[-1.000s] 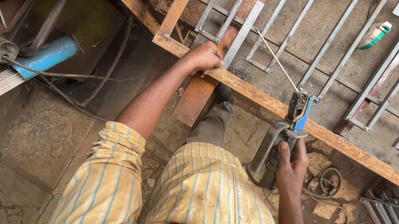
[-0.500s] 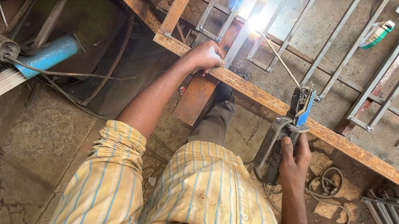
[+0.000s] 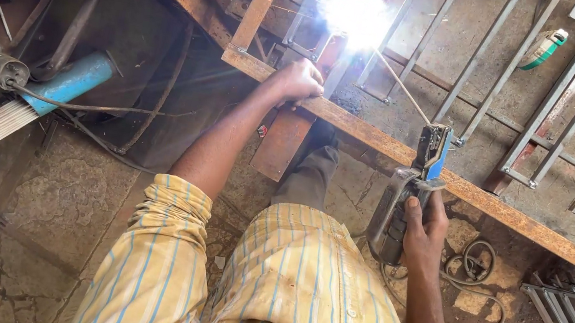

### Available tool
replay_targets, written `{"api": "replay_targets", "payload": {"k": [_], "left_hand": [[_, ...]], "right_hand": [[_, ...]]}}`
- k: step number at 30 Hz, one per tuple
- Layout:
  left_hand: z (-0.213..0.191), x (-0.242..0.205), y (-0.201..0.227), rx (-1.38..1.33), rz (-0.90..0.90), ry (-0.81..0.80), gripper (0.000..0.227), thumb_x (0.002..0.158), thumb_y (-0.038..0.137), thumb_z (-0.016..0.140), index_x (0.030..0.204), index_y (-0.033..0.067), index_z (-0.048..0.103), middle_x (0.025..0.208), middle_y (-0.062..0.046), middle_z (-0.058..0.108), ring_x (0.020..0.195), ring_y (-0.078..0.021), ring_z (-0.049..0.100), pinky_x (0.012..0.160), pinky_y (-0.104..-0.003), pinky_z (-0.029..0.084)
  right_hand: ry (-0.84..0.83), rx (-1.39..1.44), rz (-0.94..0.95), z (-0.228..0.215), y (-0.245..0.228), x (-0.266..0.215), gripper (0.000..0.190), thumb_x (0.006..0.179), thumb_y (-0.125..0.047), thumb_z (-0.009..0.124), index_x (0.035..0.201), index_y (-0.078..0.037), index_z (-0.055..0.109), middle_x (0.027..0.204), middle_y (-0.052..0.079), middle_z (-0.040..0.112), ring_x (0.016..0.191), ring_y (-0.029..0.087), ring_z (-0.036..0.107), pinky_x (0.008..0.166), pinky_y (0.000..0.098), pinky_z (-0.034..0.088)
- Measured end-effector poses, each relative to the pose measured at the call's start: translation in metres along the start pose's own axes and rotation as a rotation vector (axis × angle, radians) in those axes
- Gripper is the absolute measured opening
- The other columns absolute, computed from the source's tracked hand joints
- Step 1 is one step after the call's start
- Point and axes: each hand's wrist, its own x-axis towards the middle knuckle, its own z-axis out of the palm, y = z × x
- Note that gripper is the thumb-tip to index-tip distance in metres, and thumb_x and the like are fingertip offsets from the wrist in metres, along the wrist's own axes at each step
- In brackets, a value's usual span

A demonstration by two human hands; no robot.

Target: The person aligns metal bars onto a metal frame using a measuring tape and welds the pieces into place with a welding electrode holder.

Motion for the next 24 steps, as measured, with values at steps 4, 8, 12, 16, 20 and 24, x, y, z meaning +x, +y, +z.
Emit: {"api": "replay_targets", "payload": {"k": [4,8,12,16,20,24], "left_hand": [[0.003,0.006,-0.01,-0.111,-0.037,-0.003,0.014,0.083,0.01,0.073,0.091,-0.0002,0.075,0.064,-0.006,0.069,0.044,-0.0117,0.059,0.039,-0.032,0.049],[0.005,0.008,-0.012,-0.172,-0.028,-0.033,0.014,0.087,0.009,0.073,0.087,-0.0051,0.074,0.061,-0.007,0.064,0.042,-0.0124,0.057,0.037,-0.031,0.048],[0.004,0.003,-0.003,-0.181,-0.089,-0.026,0.012,0.087,0.01,0.073,0.089,-0.0017,0.075,0.06,-0.006,0.065,0.041,-0.0113,0.057,0.036,-0.031,0.048],[0.003,0.002,-0.001,-0.187,-0.111,-0.019,0.012,0.088,0.01,0.073,0.093,-0.0008,0.074,0.062,-0.006,0.066,0.041,-0.0109,0.057,0.036,-0.031,0.047],[0.003,0.0,0.001,-0.165,-0.124,-0.031,0.012,0.09,0.01,0.073,0.093,-0.0013,0.073,0.063,-0.006,0.065,0.043,-0.01,0.057,0.036,-0.03,0.046],[0.0,-0.002,0.006,-0.144,-0.137,-0.028,0.012,0.09,0.01,0.073,0.093,-0.0015,0.072,0.064,-0.006,0.065,0.043,-0.0098,0.057,0.036,-0.03,0.047]], "right_hand": [[0.024,-0.023,0.088,0.002,-0.003,0.003,0.044,0.104,-0.016,0.056,0.146,-0.003,0.053,0.113,0.015,0.07,0.098,0.021,0.069,0.083,0.0382,0.061],[0.007,0.019,0.05,-0.001,0.003,0.003,0.04,0.106,-0.015,0.057,0.144,-0.001,0.055,0.111,0.017,0.07,0.094,0.021,0.068,0.08,0.0394,0.06],[0.002,0.01,0.099,-0.003,-0.003,0.004,0.036,0.105,-0.015,0.056,0.139,-0.001,0.056,0.106,0.016,0.07,0.086,0.021,0.07,0.074,0.0398,0.064],[-0.015,0.027,0.212,-0.007,-0.014,0.01,0.033,0.104,-0.017,0.056,0.133,-0.002,0.057,0.102,0.015,0.07,0.081,0.021,0.072,0.069,0.0399,0.067],[-0.033,0.014,0.334,-0.019,-0.017,0.017,0.032,0.106,-0.02,0.055,0.132,-0.002,0.059,0.101,0.013,0.069,0.081,0.022,0.071,0.07,0.0422,0.067],[-0.022,0.006,0.364,-0.027,-0.04,0.026,0.033,0.105,-0.022,0.055,0.135,-0.008,0.06,0.099,0.01,0.07,0.082,0.019,0.07,0.073,0.0401,0.066]]}}
